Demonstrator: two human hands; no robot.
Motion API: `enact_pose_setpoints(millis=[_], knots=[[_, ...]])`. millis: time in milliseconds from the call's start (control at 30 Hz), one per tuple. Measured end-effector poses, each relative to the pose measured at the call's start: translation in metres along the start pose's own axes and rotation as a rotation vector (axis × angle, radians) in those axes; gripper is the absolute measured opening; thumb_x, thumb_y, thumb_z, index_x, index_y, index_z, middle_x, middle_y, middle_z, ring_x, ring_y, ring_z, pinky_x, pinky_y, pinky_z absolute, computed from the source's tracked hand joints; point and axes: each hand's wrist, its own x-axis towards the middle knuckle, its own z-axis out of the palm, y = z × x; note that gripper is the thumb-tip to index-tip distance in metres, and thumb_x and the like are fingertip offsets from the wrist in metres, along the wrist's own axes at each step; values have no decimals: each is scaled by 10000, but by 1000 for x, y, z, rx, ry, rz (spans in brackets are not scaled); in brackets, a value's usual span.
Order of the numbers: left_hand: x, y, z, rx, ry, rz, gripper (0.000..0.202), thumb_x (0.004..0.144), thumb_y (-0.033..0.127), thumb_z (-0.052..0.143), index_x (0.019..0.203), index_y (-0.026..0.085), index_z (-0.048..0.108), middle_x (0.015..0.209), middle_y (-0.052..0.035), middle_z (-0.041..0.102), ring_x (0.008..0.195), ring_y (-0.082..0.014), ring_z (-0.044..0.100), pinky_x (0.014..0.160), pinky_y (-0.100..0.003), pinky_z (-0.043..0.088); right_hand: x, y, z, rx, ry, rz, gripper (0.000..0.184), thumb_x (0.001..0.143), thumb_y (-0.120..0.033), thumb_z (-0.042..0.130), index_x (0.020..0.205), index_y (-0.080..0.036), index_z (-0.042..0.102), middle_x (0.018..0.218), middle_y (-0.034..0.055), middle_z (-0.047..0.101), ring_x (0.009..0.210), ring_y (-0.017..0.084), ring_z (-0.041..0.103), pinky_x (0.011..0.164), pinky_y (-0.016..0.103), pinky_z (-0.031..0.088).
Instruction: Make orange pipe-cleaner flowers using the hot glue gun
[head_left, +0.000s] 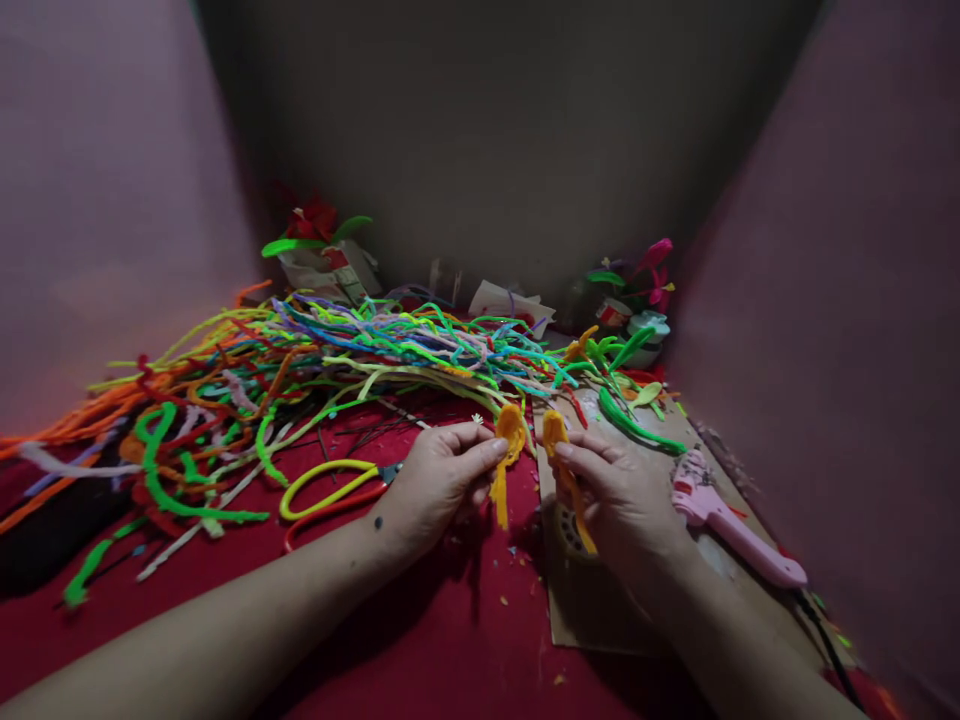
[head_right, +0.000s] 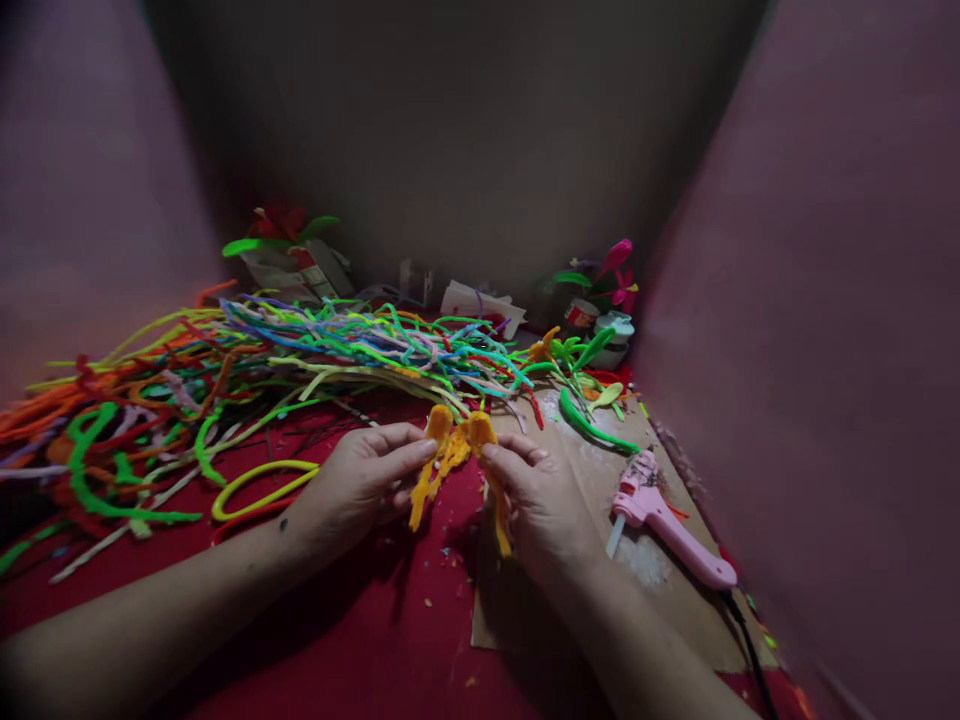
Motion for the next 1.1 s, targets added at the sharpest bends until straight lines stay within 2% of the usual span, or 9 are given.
enact_pose_setpoints(millis=[300, 400, 500, 567, 633, 667, 800, 933, 1100], knots=[[-2, 5, 2, 56, 19, 2, 237, 763, 376, 584, 743, 140, 579, 456, 59, 449, 343, -23, 326, 340, -143, 220, -7, 7, 6, -64, -96, 12, 238, 612, -296, 740, 759, -168, 604, 535, -48, 544, 399, 77, 437, 400, 206, 352], [-3, 6, 3, 75, 24, -12, 241, 765, 378, 579, 752, 138, 576, 437, 63, 437, 335, -32, 333, 332, -148, 238, -6, 0, 1, -216, -100, -20, 187, 666, -304, 672, 756, -168, 581, 540, -46, 527, 399, 77, 428, 408, 208, 342], [-3, 7, 4, 71, 24, -29, 236, 772, 372, 568, 746, 138, 559, 424, 69, 422, 329, -39, 337, 325, -153, 246, 5, -22, -14, -638, -3, -188, 84, 726, -241, 536, 726, -161, 564, 567, -14, 549, 455, 108, 486, 462, 227, 367], [-3, 6, 4, 67, 16, -31, 226, 779, 359, 561, 735, 137, 546, 426, 69, 420, 333, -35, 331, 328, -149, 239, 20, -40, -31, -1105, 254, -354, 132, 750, -180, 448, 799, -158, 569, 615, 24, 586, 532, 148, 546, 511, 246, 375], [-2, 5, 3, 61, 3, -26, 222, 785, 350, 555, 728, 137, 538, 431, 69, 421, 339, -29, 320, 333, -143, 231, 37, -55, -48, -1573, 391, -278, 197, 763, -157, 407, 850, -142, 583, 688, 81, 626, 604, 187, 573, 539, 267, 354], [-1, 5, 3, 60, -2, -25, 223, 787, 351, 552, 727, 137, 536, 432, 69, 420, 340, -27, 313, 334, -142, 226, 46, -60, -55, -1632, 381, -244, 181, 742, -141, 424, 796, -128, 597, 698, 114, 633, 639, 214, 579, 543, 278, 339], [0, 2, 3, 63, -17, -39, 230, 788, 366, 549, 727, 146, 525, 431, 70, 424, 331, -28, 306, 333, -148, 218, 68, -65, -69, -1682, 362, -207, 153, 688, -119, 452, 688, -131, 604, 695, 143, 640, 676, 247, 580, 547, 288, 316], [0, 3, 2, 59, -18, -45, 230, 791, 365, 546, 702, 157, 505, 433, 75, 419, 324, -28, 302, 329, -151, 218, 69, -62, -58, -1607, 356, -245, 138, 677, -118, 458, 694, -153, 591, 689, 105, 637, 676, 224, 580, 548, 273, 326], [-1, 4, 2, 62, -20, -56, 228, 790, 358, 547, 686, 161, 496, 412, 80, 399, 324, -31, 299, 329, -150, 208, 66, -55, -46, -1355, 300, -256, 111, 697, -133, 461, 676, -171, 563, 571, 23, 605, 527, 155, 575, 468, 224, 359]])
